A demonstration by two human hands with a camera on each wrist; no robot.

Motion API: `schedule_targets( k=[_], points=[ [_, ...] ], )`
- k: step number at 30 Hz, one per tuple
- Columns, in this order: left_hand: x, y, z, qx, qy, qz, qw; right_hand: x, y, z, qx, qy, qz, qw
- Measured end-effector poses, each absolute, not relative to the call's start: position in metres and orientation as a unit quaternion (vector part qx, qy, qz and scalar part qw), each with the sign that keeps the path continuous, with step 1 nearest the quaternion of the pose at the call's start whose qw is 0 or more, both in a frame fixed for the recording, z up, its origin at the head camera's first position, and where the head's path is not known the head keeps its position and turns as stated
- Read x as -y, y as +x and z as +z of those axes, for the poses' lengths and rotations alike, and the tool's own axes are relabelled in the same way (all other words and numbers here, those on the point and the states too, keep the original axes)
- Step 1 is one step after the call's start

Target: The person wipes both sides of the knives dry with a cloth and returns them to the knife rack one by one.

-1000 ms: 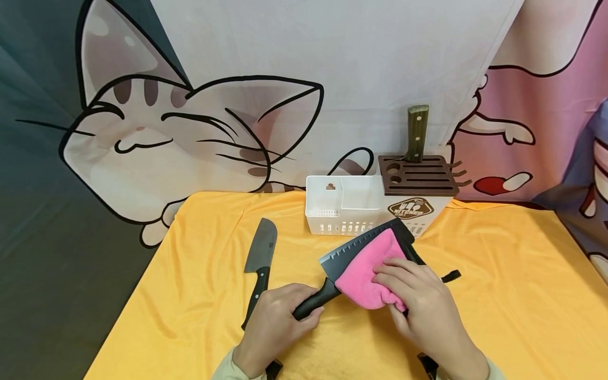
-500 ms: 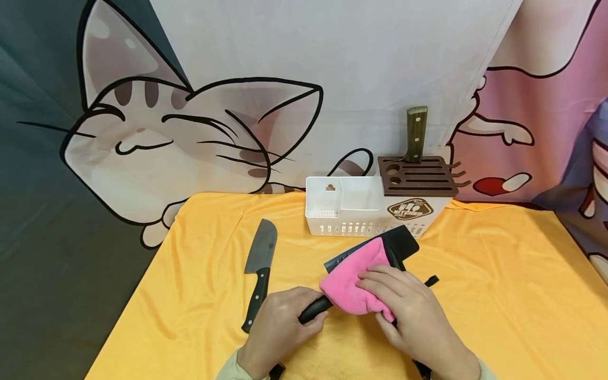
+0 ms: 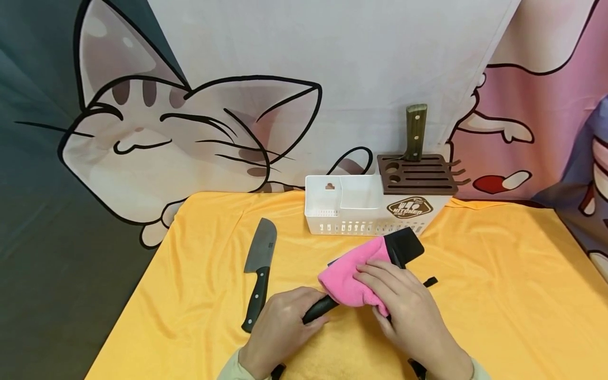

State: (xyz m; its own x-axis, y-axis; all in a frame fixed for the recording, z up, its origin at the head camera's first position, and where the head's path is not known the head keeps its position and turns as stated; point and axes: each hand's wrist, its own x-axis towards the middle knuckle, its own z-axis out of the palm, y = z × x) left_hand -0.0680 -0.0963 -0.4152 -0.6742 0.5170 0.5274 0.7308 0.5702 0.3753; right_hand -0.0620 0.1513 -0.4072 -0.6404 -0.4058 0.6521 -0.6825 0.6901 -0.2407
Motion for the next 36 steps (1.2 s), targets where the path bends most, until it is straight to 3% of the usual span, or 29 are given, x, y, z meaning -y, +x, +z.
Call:
schedule_targets(
  k=[5, 36],
  points=[
    [0.095, -0.068, -0.415, 0.869, -0.358, -0.289, 0.181, -0.154, -0.063, -0.408, 0.889, 0.276, 0.249, 0.267],
    [0.1, -0.07, -0.41, 0.889, -0.318, -0.295, 0.149, -0.193, -0.078, -0.408, 0.887, 0.14, 0.256, 0.359]
  ],
)
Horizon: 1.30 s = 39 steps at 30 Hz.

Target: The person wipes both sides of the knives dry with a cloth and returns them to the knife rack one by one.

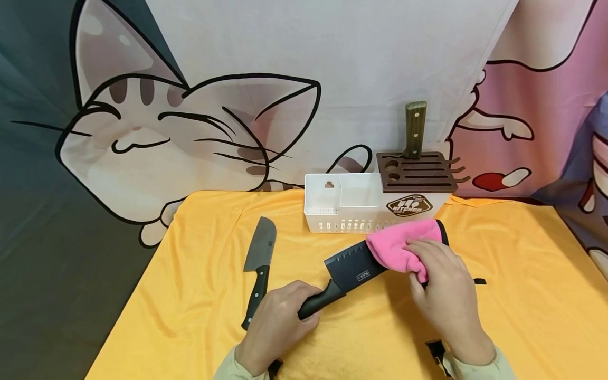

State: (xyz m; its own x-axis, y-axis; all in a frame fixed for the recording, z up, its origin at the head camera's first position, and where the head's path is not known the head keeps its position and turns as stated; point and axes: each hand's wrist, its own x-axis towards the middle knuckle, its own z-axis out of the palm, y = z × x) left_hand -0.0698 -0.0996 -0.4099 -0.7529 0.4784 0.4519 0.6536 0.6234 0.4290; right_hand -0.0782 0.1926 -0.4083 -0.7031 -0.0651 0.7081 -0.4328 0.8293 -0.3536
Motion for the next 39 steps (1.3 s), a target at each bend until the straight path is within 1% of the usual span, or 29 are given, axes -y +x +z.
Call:
schedule_targets(
  k=[9, 13, 18, 26, 31, 35, 39],
  points=[
    [0.105, -0.073, -0.411, 0.891, -0.31, -0.289, 0.166, -0.196, -0.076, -0.406, 0.885, 0.097, 0.253, 0.378],
    [0.107, -0.075, -0.412, 0.889, -0.31, -0.284, 0.185, -0.196, -0.077, -0.405, 0.868, 0.076, 0.265, 0.414],
    [0.109, -0.077, -0.413, 0.88, -0.318, -0.287, 0.206, -0.197, -0.079, -0.403, 0.84, 0.072, 0.285, 0.456],
    [0.11, -0.077, -0.412, 0.871, -0.319, -0.311, 0.207, -0.192, -0.078, -0.395, 0.805, 0.057, 0.31, 0.503],
    [0.109, -0.078, -0.413, 0.872, -0.314, -0.311, 0.213, -0.189, -0.077, -0.39, 0.792, 0.053, 0.321, 0.517],
    [0.108, -0.079, -0.413, 0.876, -0.306, -0.311, 0.207, -0.186, -0.077, -0.387, 0.78, 0.07, 0.332, 0.526],
    [0.108, -0.079, -0.414, 0.88, -0.298, -0.314, 0.197, -0.181, -0.077, -0.383, 0.764, 0.106, 0.345, 0.535]
  ],
)
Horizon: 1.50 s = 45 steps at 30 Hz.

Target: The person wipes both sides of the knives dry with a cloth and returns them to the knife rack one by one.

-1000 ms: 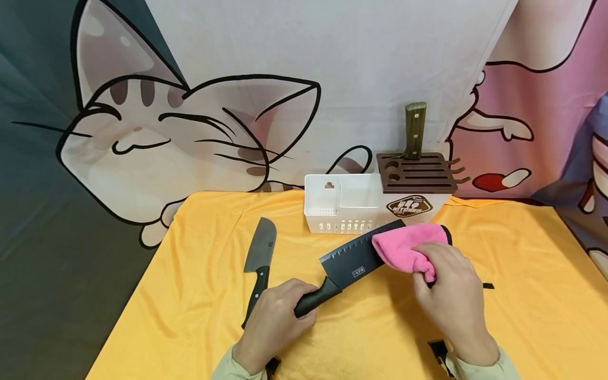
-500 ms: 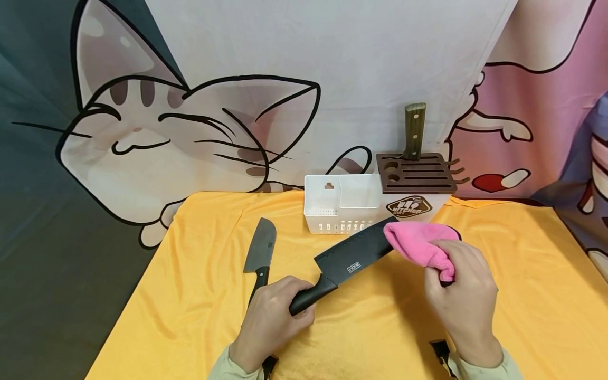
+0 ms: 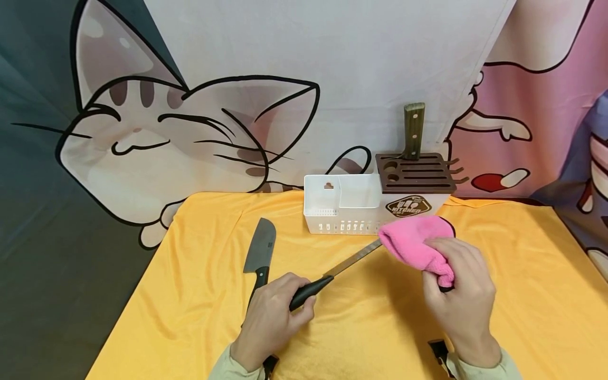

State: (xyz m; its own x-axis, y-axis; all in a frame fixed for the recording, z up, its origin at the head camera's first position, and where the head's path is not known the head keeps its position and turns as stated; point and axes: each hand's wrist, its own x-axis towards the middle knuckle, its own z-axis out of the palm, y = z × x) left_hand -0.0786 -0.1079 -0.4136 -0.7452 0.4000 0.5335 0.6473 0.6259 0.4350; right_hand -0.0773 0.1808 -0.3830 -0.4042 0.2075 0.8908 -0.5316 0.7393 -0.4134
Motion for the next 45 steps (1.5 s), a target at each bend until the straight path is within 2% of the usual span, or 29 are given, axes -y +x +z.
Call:
schedule_targets(
  k=[8, 15, 27, 37, 45],
  points=[
    [0.108, -0.078, -0.415, 0.871, -0.258, -0.398, 0.131, -0.171, -0.077, -0.376, 0.739, 0.192, 0.354, 0.54],
    [0.107, -0.08, -0.418, 0.867, -0.242, -0.418, 0.119, -0.164, -0.08, -0.378, 0.719, 0.287, 0.338, 0.535],
    [0.106, -0.082, -0.422, 0.867, -0.25, -0.412, 0.129, -0.158, -0.076, -0.388, 0.738, 0.399, 0.306, 0.45],
    [0.108, -0.082, -0.422, 0.857, -0.246, -0.441, 0.104, -0.151, -0.072, -0.397, 0.754, 0.471, 0.283, 0.36],
    [0.109, -0.082, -0.422, 0.85, -0.249, -0.455, 0.089, -0.152, -0.071, -0.412, 0.793, 0.469, 0.256, 0.293]
  ],
)
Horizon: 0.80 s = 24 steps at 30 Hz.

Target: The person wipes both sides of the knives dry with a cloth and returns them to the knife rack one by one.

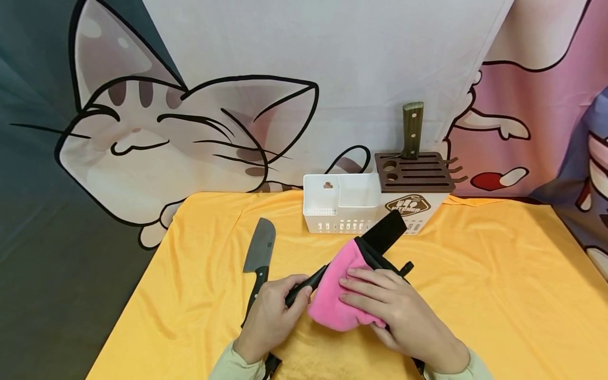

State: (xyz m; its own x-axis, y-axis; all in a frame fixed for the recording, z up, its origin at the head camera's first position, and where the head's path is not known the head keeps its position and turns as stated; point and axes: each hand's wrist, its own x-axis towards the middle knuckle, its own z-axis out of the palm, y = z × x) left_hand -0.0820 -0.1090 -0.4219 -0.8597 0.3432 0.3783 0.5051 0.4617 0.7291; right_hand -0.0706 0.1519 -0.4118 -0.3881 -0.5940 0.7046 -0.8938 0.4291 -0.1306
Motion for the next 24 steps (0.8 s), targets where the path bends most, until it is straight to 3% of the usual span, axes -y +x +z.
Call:
schedule_targets(
  k=[24],
  points=[
    [0.1091, -0.0799, -0.417, 0.835, -0.27, -0.478, 0.044, -0.1614, -0.0706, -0.412, 0.848, 0.355, 0.271, 0.283]
  ],
)
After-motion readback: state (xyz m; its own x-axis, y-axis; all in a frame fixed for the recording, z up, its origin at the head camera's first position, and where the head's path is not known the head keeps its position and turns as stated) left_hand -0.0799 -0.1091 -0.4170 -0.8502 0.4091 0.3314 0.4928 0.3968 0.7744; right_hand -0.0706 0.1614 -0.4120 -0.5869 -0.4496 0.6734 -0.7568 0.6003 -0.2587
